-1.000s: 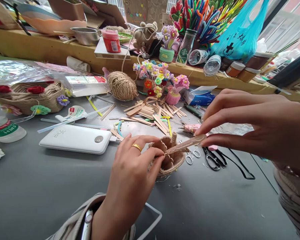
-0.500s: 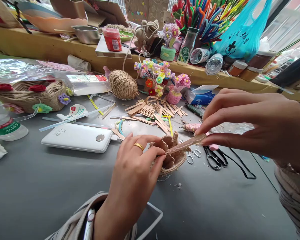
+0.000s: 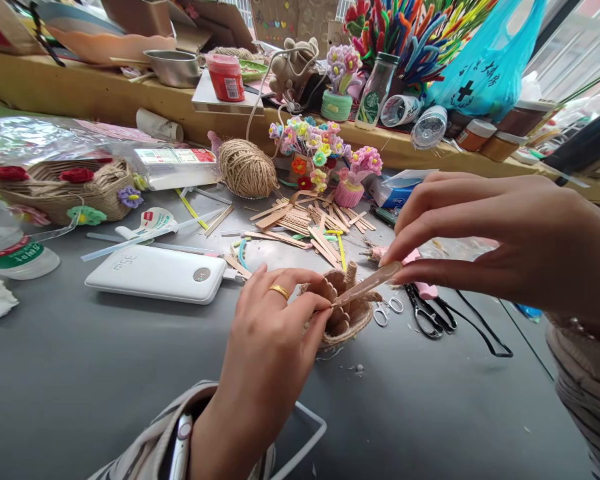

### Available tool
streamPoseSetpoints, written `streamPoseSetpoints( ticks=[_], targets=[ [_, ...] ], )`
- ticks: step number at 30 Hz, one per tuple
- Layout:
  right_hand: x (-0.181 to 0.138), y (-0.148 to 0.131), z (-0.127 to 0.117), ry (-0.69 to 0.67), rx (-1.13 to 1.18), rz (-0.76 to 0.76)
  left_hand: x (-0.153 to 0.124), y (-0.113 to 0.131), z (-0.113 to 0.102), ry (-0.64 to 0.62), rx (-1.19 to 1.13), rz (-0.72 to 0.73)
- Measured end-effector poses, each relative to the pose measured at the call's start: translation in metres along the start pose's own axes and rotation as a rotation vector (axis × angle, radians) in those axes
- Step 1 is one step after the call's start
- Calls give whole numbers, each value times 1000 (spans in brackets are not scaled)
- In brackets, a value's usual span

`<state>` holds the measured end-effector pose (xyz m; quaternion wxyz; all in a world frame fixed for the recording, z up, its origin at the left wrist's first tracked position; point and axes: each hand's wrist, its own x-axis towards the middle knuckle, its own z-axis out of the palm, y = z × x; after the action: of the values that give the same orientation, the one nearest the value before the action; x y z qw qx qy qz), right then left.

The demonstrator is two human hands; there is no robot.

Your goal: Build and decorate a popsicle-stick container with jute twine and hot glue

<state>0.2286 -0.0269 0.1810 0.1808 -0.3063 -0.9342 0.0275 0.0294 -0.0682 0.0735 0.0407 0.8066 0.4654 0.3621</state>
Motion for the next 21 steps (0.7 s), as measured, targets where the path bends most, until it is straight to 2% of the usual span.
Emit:
streamPoseSetpoints(
  ticks=[21],
  targets=[
    [8, -4, 3, -12, -17, -17, 1, 2, 1, 17, 18, -5]
  ],
)
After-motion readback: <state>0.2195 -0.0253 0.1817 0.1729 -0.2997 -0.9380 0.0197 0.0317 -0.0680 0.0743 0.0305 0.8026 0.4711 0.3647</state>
